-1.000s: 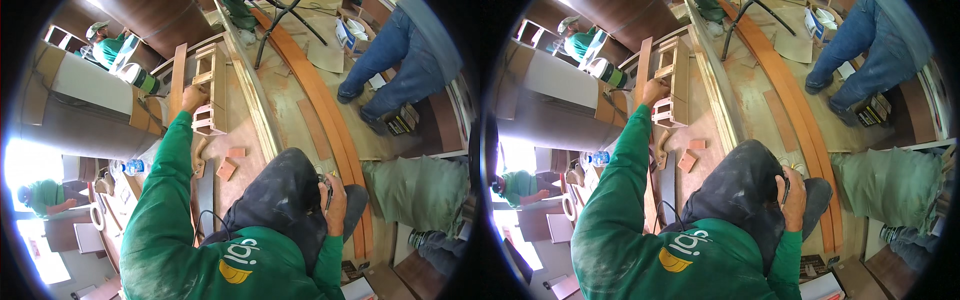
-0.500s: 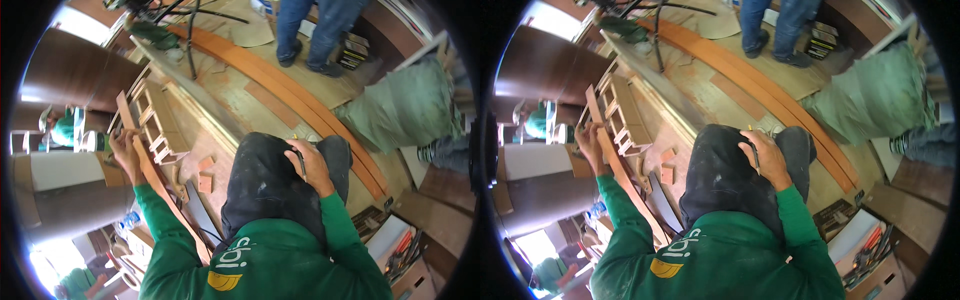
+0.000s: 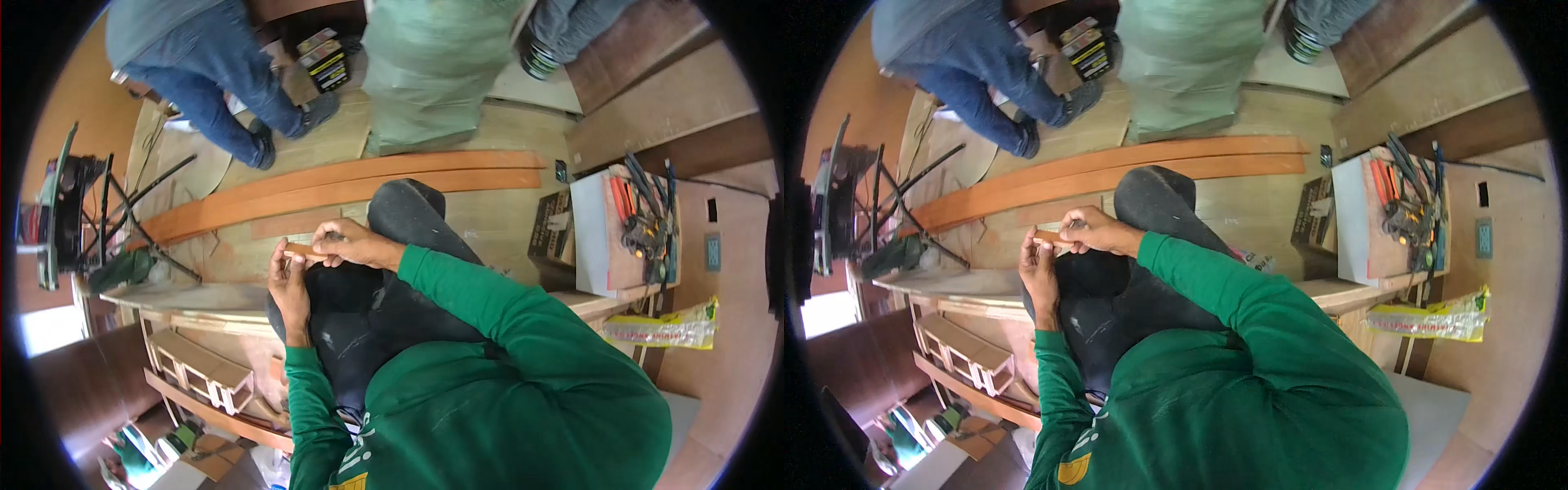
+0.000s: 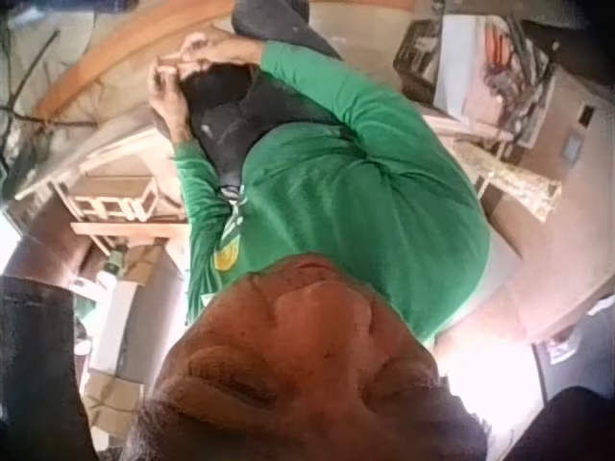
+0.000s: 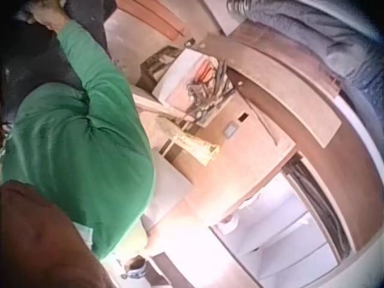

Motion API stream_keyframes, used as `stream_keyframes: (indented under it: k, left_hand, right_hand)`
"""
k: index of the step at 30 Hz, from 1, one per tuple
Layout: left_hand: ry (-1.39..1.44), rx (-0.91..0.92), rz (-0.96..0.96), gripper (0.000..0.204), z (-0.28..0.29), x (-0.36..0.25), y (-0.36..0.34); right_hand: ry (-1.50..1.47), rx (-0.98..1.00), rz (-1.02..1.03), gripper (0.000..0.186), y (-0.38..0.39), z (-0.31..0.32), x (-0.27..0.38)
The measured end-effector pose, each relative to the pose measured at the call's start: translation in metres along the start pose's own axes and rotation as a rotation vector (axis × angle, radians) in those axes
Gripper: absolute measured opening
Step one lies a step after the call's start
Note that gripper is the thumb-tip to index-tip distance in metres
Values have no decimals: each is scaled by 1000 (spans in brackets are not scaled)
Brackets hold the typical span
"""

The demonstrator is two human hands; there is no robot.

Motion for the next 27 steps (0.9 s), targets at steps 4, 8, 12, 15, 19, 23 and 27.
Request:
stream_keyframes:
  k: [4,8,12,15,19,23,27]
  left_hand:
    - [236,72,73,50,6,24,-6]
    - [147,-55,134,45,7,23,-11]
    - [180,-32,106,41,26,31,-17]
    - [241,-11,99,43,18,31,-13]
    - [231,-7,99,34,27,40,-18]
    - [201,18,83,22,13,39,-17]
    - [37,-156,145,26,7,32,-8]
  right_hand:
    - [220,-38,180,18,5,2,-3]
    - [498,-228,398,17,-9,-12,-17]
    - [467,-269,401,19,-23,-23,-32]
    - [464,-289,322,15,-23,-25,-39]
    - [452,-306,360,10,-13,-24,-25]
    - [422,-427,568,15,-24,-17,-39]
    - [237,-403,479,28,-30,-17,-45]
Point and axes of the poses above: each hand's wrist, its own y-axis away from the middle knuckle, its own z-axis out of the back of the hand, x = y × z, the point moved 1 cm from there along -y, towards the middle knuckle, and after that the axes turned 5 degrees about z, right-handed, at the moved point
